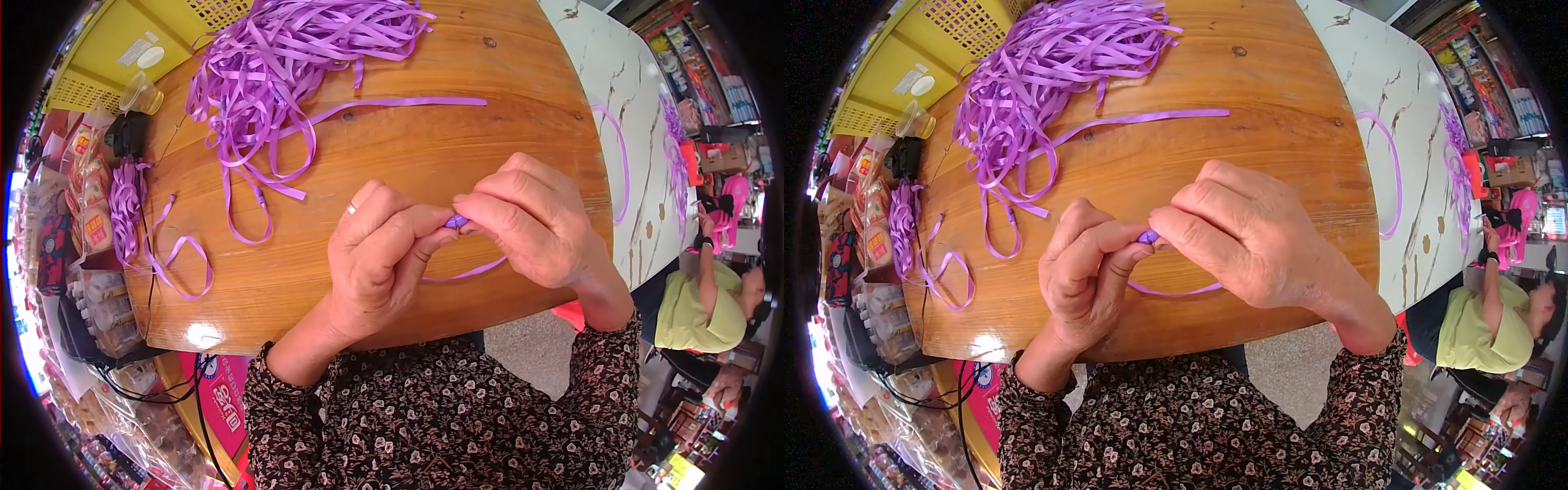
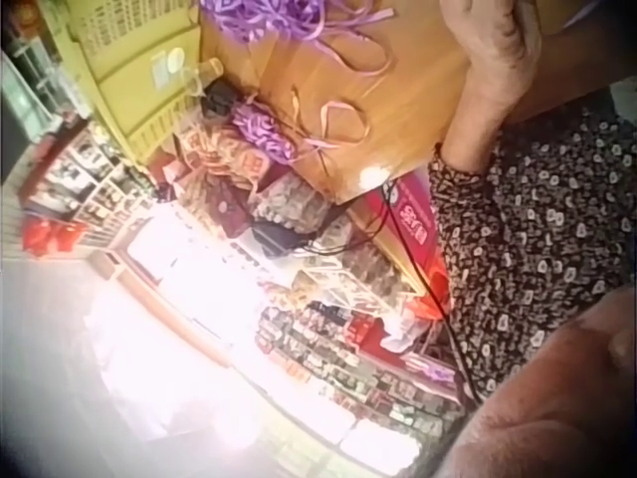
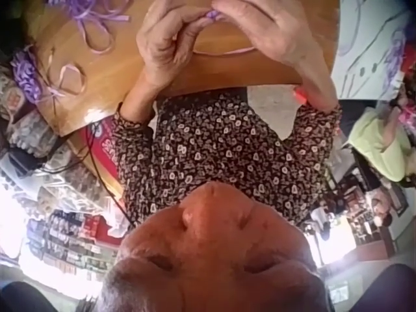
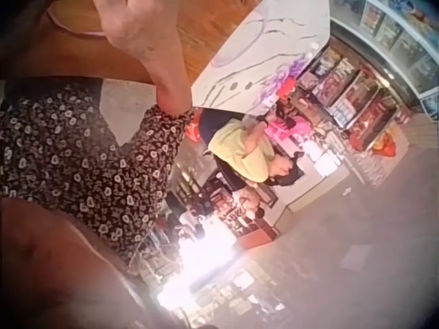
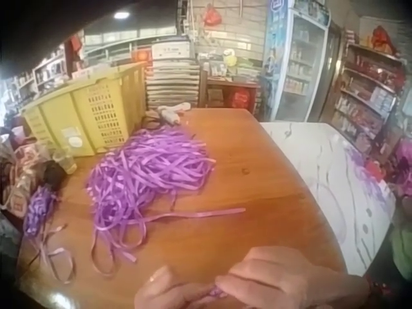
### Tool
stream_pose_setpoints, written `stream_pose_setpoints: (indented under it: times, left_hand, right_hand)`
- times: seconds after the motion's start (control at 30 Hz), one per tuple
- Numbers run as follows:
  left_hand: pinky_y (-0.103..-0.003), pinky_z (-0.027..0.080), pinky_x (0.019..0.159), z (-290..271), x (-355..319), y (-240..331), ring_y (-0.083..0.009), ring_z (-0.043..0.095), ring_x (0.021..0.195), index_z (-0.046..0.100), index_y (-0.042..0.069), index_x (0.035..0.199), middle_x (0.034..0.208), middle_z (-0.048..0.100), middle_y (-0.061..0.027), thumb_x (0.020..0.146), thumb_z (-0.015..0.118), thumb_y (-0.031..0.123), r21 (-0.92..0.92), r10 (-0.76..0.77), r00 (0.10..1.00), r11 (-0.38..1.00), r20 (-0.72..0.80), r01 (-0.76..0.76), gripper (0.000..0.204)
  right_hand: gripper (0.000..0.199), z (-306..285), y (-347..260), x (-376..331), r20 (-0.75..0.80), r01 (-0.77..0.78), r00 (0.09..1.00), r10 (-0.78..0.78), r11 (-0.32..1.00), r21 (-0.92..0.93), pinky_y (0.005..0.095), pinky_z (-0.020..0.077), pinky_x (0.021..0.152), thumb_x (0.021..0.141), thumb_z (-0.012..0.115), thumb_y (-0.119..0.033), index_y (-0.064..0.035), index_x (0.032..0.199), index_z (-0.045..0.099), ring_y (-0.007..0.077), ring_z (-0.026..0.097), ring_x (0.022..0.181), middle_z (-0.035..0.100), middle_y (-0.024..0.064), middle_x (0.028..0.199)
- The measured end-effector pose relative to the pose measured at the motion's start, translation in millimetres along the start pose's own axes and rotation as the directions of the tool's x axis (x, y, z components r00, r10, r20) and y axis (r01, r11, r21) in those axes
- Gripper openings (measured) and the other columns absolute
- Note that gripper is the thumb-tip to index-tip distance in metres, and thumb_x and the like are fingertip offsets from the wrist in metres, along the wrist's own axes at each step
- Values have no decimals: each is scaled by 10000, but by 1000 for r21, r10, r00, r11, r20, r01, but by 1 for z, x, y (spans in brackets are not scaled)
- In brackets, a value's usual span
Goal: The recorder is braiding and tying knots in purple ribbons at a workbench.
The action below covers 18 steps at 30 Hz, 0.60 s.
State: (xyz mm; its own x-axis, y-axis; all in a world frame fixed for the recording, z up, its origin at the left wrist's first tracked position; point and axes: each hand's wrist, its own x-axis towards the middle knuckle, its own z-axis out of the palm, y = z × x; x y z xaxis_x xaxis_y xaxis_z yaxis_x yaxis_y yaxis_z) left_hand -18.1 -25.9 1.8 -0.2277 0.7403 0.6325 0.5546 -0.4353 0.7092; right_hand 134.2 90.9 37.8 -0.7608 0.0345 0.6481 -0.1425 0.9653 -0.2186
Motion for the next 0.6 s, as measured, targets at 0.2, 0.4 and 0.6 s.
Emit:
stream_pose_setpoints:
  times: [0.2, 0.4, 0.6]
  left_hand:
    - [-284, 348, 516, -7, 2, -3, -180, 451, 583, 648, 1, 839, 678, 523, -58, 680, 746, 75, 118, 195, 980, 973, 33, -198, 201]
    - [-279, 305, 475, -9, -3, -5, -152, 389, 567, 660, -7, 867, 721, 518, -19, 515, 655, 97, 257, 385, 921, 886, 61, -387, 367]
    - [-276, 300, 482, -11, -2, -2, -140, 402, 591, 658, -9, 845, 726, 493, -9, 471, 590, 151, 295, 464, 882, 835, 76, -465, 412]
  right_hand:
    - [261, -10, -4, 9, 122, -8, 993, 5, 1000, 21, 282, 398, 444, 630, 698, -7, 38, 873, 613, 212, 513, 583, 554, 90, 748]
    - [190, -16, -10, 16, 246, -146, 965, 88, 962, 230, 326, 378, 485, 675, 697, -29, 14, 818, 580, 228, 483, 599, 508, 84, 704]
    - [142, -15, -13, 16, 359, -365, 907, 220, 837, 408, 330, 374, 528, 793, 652, -113, -2, 792, 563, 239, 472, 598, 491, 101, 689]
